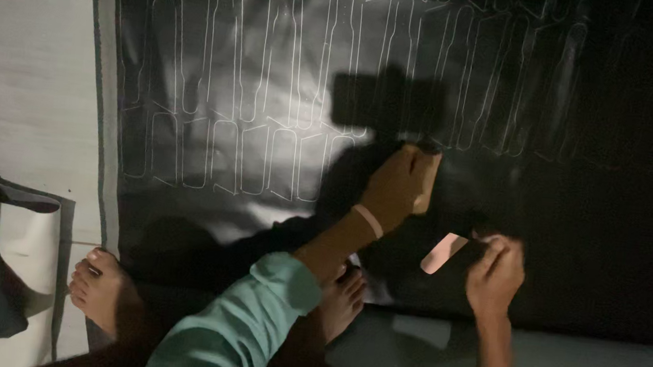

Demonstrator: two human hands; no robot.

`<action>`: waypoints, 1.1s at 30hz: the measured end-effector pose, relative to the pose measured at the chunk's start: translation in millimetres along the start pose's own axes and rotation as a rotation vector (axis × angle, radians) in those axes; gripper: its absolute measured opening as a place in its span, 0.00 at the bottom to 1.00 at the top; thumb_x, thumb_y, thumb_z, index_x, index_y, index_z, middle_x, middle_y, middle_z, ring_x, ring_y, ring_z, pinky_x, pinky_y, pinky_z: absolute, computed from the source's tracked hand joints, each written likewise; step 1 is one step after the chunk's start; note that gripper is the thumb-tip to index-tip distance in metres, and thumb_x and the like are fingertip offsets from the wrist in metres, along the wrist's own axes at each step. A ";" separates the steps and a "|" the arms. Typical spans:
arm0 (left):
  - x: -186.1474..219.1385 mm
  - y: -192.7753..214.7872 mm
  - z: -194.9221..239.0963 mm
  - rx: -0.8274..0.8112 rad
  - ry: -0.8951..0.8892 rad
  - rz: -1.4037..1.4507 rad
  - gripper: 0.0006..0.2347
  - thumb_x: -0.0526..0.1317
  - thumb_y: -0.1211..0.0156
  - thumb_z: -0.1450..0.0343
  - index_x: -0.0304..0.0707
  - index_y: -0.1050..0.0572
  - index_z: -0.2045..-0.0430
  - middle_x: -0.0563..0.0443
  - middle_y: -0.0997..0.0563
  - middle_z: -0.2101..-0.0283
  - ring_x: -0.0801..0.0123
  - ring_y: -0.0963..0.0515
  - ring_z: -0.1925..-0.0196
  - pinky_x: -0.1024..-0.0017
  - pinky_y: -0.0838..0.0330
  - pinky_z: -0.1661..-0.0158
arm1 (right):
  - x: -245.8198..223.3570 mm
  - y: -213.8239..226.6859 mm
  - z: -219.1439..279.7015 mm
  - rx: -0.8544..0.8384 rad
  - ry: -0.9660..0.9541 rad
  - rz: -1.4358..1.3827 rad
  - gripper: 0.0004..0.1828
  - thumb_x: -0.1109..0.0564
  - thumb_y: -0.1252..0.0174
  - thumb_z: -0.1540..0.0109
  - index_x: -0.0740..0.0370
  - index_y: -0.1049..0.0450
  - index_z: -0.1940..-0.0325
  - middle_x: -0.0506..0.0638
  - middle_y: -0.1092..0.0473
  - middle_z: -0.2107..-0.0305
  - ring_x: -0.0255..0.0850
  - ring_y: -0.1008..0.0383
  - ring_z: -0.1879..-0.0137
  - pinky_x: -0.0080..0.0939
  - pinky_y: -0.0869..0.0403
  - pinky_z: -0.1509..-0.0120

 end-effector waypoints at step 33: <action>-27.1 96.9 117.5 0.200 -0.327 -0.936 0.21 0.39 0.44 0.29 0.51 0.27 0.38 0.40 0.32 0.32 0.56 0.36 0.27 0.43 0.50 0.31 | 135.8 -24.3 131.9 -0.044 0.160 -0.040 0.25 0.38 0.46 0.36 0.62 0.24 0.55 0.60 0.32 0.62 0.51 0.32 0.58 0.54 0.26 0.42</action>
Point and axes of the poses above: each hand's wrist, its own z-axis away from the middle knuckle, its own y-axis out of the back of the hand, x = y × z, the point moved 5 cm from there along -z, towards the middle knuckle
